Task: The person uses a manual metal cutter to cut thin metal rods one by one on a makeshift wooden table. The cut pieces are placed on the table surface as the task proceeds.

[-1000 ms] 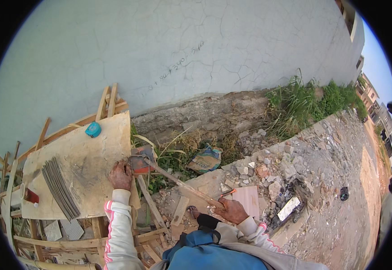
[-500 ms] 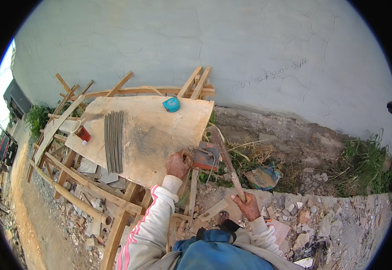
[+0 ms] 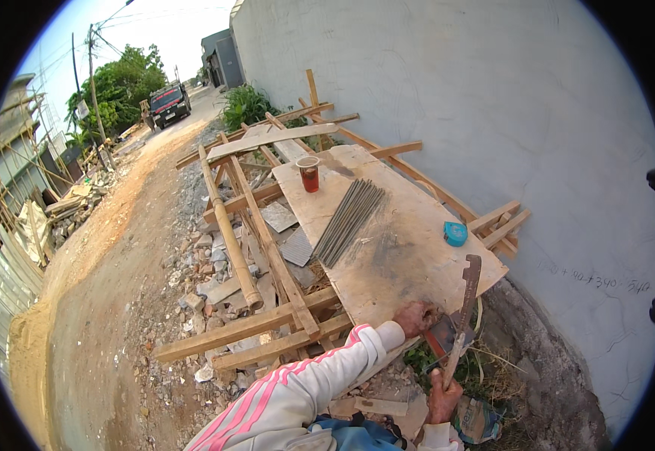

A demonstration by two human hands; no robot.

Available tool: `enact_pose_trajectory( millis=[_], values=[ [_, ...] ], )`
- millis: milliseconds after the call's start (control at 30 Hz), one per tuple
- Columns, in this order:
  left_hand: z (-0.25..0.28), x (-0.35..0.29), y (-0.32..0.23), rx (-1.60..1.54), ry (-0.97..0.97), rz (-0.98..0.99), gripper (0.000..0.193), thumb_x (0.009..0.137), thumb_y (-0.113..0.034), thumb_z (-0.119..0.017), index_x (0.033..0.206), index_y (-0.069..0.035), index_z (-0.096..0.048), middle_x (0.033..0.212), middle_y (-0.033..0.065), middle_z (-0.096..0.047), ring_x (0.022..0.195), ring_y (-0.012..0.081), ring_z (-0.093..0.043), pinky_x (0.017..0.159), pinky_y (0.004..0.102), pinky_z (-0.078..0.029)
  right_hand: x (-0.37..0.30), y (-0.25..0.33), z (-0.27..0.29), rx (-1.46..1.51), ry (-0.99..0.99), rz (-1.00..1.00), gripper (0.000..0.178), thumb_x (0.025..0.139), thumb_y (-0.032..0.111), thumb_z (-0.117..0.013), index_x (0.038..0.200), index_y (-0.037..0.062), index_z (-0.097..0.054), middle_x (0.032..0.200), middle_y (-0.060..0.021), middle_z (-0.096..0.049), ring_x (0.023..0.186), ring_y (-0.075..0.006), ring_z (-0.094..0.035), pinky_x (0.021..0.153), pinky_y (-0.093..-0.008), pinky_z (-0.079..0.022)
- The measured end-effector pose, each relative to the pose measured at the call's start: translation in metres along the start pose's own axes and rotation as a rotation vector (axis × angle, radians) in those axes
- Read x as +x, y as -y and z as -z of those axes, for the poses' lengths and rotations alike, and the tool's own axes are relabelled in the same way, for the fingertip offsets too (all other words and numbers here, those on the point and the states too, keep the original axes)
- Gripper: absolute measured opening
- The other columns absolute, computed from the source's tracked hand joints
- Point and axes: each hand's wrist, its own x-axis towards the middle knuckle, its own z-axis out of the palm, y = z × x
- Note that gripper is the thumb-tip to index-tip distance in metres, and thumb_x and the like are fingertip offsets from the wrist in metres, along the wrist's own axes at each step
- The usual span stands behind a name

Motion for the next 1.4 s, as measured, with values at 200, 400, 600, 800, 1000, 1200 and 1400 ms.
enact_pose_trajectory(
  millis=[200, 400, 600, 800, 1000, 1200, 1400],
  values=[
    [-0.009, 0.003, 0.006, 0.008, -0.046, 0.051, 0.026, 0.089, -0.027, -0.064, 0.104, -0.009, -0.073, 0.096, 0.0217, -0.073, 0.093, 0.0421, -0.070, 0.084, 0.0503, -0.054, 0.007, 0.019, -0.003, -0.039, -0.022, 0.076, 0.029, 0.096, 0.016, -0.075, 0.078, -0.0021, -0.062, 0.069, 0.0017, -0.053, 0.066, -0.0088, -0.044, 0.058, -0.0333, -0.040],
    [-0.007, 0.000, -0.006, 0.047, -0.031, 0.086, 0.018, 0.087, -0.018, -0.063, 0.097, -0.005, -0.070, 0.091, 0.0213, -0.072, 0.090, 0.0406, -0.070, 0.082, 0.0492, -0.053, 0.000, 0.009, -0.007, -0.185, 0.001, 0.123, 0.034, 0.095, 0.016, -0.076, 0.072, 0.0015, -0.056, 0.066, 0.0017, -0.049, 0.063, -0.0099, -0.041, 0.057, -0.0325, -0.039],
    [-0.014, 0.001, 0.002, 0.060, -0.072, 0.015, 0.021, 0.087, -0.020, -0.064, 0.099, -0.005, -0.072, 0.092, 0.0221, -0.072, 0.092, 0.0424, -0.070, 0.083, 0.0504, -0.053, 0.011, 0.004, -0.015, -0.084, 0.025, 0.152, 0.039, 0.094, 0.017, -0.075, 0.068, 0.0060, -0.049, 0.060, 0.0023, -0.045, 0.053, -0.0081, -0.039, 0.051, -0.0306, -0.032],
    [-0.013, 0.007, 0.016, -0.024, -0.015, -0.070, 0.021, 0.087, -0.019, -0.065, 0.100, -0.004, -0.071, 0.091, 0.0208, -0.071, 0.086, 0.0394, -0.068, 0.081, 0.0484, -0.052, 0.009, 0.015, -0.019, -0.015, 0.015, 0.119, 0.031, 0.093, 0.012, -0.074, 0.072, 0.0052, -0.052, 0.062, 0.0027, -0.046, 0.054, -0.0077, -0.039, 0.051, -0.0309, -0.033],
    [-0.010, 0.009, 0.017, -0.157, 0.075, 0.065, 0.021, 0.087, -0.018, -0.066, 0.102, -0.004, -0.071, 0.091, 0.0183, -0.071, 0.083, 0.0293, -0.067, 0.078, 0.0431, -0.052, 0.000, 0.035, -0.025, 0.022, -0.022, 0.155, 0.018, 0.093, 0.010, -0.075, 0.083, 0.0005, -0.063, 0.073, 0.0015, -0.055, 0.066, -0.0090, -0.045, 0.060, -0.0307, -0.040],
    [-0.004, 0.007, 0.010, -0.311, 0.049, 0.079, 0.022, 0.090, -0.022, -0.066, 0.101, -0.004, -0.070, 0.085, 0.0120, -0.069, 0.078, 0.0236, -0.064, 0.076, 0.0400, -0.052, -0.001, 0.049, -0.027, 0.136, 0.038, 0.228, 0.012, 0.093, 0.009, -0.076, 0.092, -0.0001, -0.069, 0.077, 0.0022, -0.058, 0.069, -0.0075, -0.047, 0.060, -0.0286, -0.041],
    [0.013, -0.020, -0.003, -0.648, 0.052, 0.054, 0.030, 0.093, -0.010, -0.063, 0.123, -0.003, -0.061, 0.092, 0.0057, -0.069, 0.080, 0.0118, -0.060, 0.074, 0.0282, -0.049, 0.024, 0.059, 0.017, -0.037, 0.068, 0.185, 0.019, 0.094, 0.018, -0.074, 0.094, -0.0013, -0.072, 0.072, 0.0032, -0.059, 0.066, -0.0070, -0.048, 0.059, -0.0285, -0.042]
  ],
)
